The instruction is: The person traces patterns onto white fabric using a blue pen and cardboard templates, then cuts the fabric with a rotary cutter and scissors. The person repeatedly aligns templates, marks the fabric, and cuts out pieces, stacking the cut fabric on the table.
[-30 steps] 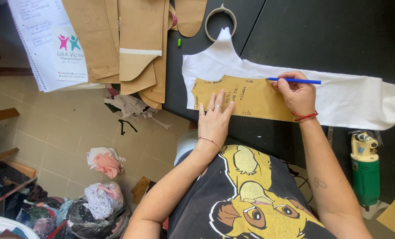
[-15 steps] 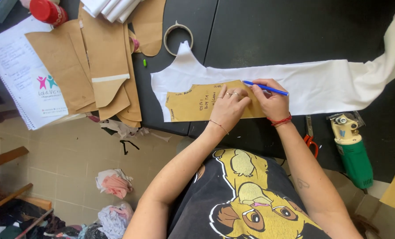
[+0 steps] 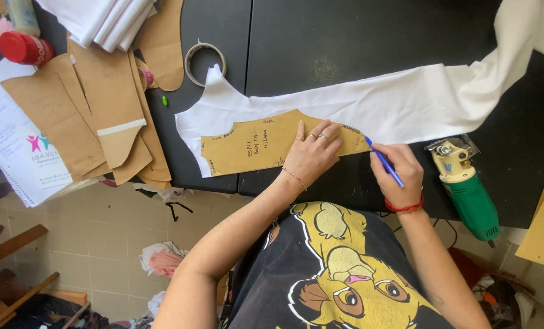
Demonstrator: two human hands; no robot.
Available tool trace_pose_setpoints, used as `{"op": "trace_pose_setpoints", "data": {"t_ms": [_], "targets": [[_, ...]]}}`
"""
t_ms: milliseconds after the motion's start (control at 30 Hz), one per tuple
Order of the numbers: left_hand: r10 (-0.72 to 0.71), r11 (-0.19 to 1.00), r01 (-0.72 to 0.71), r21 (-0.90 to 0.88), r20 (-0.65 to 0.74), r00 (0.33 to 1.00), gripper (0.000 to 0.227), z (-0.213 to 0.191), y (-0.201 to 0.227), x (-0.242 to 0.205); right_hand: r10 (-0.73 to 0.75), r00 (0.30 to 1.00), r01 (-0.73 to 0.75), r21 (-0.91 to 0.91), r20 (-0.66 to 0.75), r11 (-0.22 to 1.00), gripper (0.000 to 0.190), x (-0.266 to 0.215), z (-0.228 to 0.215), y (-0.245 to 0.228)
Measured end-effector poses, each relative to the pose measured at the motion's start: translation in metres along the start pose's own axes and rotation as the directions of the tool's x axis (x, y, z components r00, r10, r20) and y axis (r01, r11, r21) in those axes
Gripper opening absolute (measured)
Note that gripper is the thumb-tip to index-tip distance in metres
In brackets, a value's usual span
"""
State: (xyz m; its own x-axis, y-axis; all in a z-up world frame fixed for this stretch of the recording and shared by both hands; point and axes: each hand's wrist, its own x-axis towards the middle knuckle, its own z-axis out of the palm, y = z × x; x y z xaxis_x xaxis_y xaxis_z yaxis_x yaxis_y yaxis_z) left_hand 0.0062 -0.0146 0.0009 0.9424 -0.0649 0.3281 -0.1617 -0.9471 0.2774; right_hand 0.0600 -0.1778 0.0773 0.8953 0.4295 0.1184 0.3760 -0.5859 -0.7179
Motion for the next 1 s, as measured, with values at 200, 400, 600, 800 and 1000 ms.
{"op": "trace_pose_setpoints", "data": {"t_ms": [200, 400, 600, 800, 1000], "targets": [[0.040, 0.999, -0.042, 0.014, 0.118, 0.992, 0.029, 0.007, -0.004, -0.007, 0.092, 0.986, -0.081, -0.084, 0.142, 0.993, 0.011, -0.016, -0.022, 0.003], [0.071, 0.997, -0.071, 0.006, 0.056, 0.996, 0.031, 0.001, -0.006, -0.008, 0.465, 0.837, -0.471, -0.052, 0.288, 0.881, 0.022, 0.030, -0.006, 0.033], [0.033, 0.999, -0.030, -0.036, 0.074, 0.997, 0.035, 0.000, -0.004, -0.013, 0.518, 0.737, -0.496, -0.172, 0.434, 0.851, 0.034, 0.046, 0.009, 0.014], [0.012, 0.988, -0.022, -0.151, -0.066, 0.998, 0.013, -0.044, 0.016, 0.011, 0.282, 0.907, -0.277, -0.060, 0.312, 0.959, 0.018, 0.013, -0.017, 0.049], [-0.154, 0.900, 0.080, -0.429, -0.140, 0.978, 0.016, -0.064, 0.027, 0.041, 0.575, 0.679, -0.629, 0.042, -0.456, 0.776, 0.015, -0.097, -0.162, 0.135]]}}
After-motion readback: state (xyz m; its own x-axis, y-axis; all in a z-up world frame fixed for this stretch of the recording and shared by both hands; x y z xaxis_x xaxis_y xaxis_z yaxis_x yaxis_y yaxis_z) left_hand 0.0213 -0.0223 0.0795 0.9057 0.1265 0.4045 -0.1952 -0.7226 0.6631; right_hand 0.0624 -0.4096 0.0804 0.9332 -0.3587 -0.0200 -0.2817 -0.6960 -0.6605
